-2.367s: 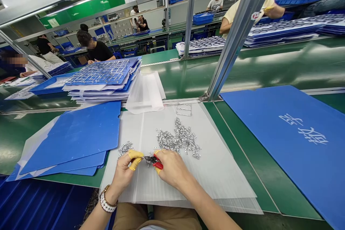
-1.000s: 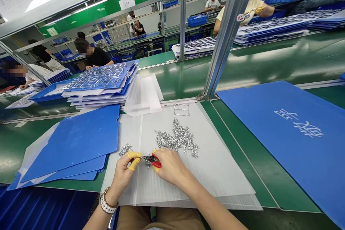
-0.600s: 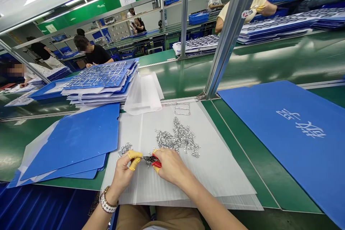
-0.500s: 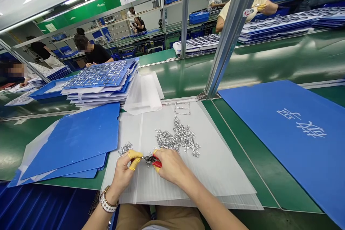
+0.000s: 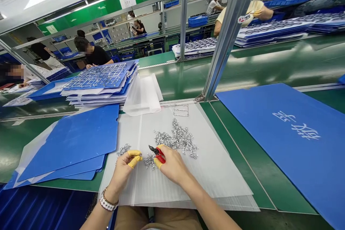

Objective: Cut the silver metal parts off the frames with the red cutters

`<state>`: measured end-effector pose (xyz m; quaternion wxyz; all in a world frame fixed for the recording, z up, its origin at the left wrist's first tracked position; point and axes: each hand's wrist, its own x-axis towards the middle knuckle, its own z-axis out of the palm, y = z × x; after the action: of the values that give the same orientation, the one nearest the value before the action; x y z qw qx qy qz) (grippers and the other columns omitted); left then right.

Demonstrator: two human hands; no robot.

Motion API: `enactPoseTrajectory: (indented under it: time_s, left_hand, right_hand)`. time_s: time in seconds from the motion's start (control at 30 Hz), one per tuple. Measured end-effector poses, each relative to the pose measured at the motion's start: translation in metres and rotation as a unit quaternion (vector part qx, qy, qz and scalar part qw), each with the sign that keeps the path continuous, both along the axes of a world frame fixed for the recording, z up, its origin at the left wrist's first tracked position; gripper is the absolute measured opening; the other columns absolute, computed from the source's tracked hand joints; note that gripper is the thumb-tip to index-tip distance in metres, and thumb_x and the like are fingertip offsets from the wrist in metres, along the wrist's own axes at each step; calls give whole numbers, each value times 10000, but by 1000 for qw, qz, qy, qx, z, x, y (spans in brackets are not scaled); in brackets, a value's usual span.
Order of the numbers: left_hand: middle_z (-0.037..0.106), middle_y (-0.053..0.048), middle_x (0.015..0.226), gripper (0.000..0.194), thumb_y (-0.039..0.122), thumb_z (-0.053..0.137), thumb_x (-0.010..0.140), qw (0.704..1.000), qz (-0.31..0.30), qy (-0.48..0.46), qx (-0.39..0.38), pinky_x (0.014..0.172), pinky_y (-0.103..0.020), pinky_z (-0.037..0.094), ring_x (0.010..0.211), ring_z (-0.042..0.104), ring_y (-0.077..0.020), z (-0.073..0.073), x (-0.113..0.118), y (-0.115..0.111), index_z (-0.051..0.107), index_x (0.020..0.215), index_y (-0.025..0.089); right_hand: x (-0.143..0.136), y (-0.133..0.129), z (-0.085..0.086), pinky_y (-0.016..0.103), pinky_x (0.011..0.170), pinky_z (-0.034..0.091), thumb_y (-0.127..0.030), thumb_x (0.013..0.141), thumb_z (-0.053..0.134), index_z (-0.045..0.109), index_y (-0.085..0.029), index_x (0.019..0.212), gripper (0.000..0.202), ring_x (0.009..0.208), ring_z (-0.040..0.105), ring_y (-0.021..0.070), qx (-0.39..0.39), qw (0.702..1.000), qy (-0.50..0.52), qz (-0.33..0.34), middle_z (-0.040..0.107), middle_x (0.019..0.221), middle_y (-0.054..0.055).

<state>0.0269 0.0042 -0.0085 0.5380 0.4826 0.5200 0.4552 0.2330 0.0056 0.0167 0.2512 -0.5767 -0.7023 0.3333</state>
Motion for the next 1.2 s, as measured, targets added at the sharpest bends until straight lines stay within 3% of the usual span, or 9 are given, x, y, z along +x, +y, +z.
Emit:
enactPoseTrajectory:
  time_s: [0.2,0.3,0.43,0.6,0.7,0.77,0.97,1.07,1.2]
  left_hand:
    - [708,-60,779,171,281,678,732,1000,0,0,-3,710,-295,498,739,650,-181,3,5,-1,669,843,151]
    - [703,-66,796,132,263,639,758,998,-9,55,34,674,-283,492,718,630,-174,5,11,-6,674,818,150]
    - [697,-52,759,145,228,575,797,970,-11,219,104,618,-270,457,645,583,-157,4,13,-14,703,845,179]
    - [700,-50,794,187,232,554,816,931,39,325,160,658,-286,450,717,594,-182,-1,-25,-19,706,921,209]
    - [690,-48,816,198,247,539,830,939,65,309,136,616,-272,447,671,579,-167,-3,-53,-19,696,943,206]
    - [677,-40,791,198,266,548,830,948,63,289,120,588,-260,436,623,549,-151,-3,-59,-19,691,954,205]
    - [690,-48,832,190,254,616,782,983,-7,164,88,582,-241,445,610,544,-130,-1,-29,-18,683,947,186]
    - [690,-63,830,139,238,604,780,993,2,101,69,605,-244,466,669,588,-147,-4,-20,-14,680,871,165]
    - [672,-50,772,118,248,628,755,996,19,77,47,610,-245,470,663,590,-145,-8,-24,-12,662,820,155]
  right_hand:
    - [-34,-1,-4,263,663,429,-211,748,505,551,-228,920,179,729,596,149,43,988,140,-39,661,855,-3]
    - [-45,-1,-7,272,655,429,-213,753,490,549,-225,901,160,734,596,162,62,991,113,-43,652,837,10]
    - [-40,1,-13,279,643,425,-219,754,469,548,-228,909,174,747,595,176,71,995,65,-6,647,835,20]
    - [-20,8,-20,284,610,406,-224,750,443,536,-230,841,130,681,574,175,41,999,-8,19,616,744,4]
    - [-17,10,-19,281,581,401,-222,762,428,529,-234,845,131,626,550,165,21,1000,-2,16,590,698,-8]
    - [-23,9,-15,281,582,413,-243,777,439,538,-240,884,146,627,551,162,13,999,35,10,598,717,-8]
    - [-61,3,-6,276,648,461,-303,785,522,557,-226,998,229,728,596,160,-4,982,186,24,633,812,12]
    - [-73,1,-10,282,673,472,-301,786,526,557,-216,1007,239,767,611,165,-7,978,210,6,648,865,29]
    - [-74,4,-17,299,704,485,-263,772,525,554,-208,1007,243,767,622,167,-9,974,226,-7,665,875,36]
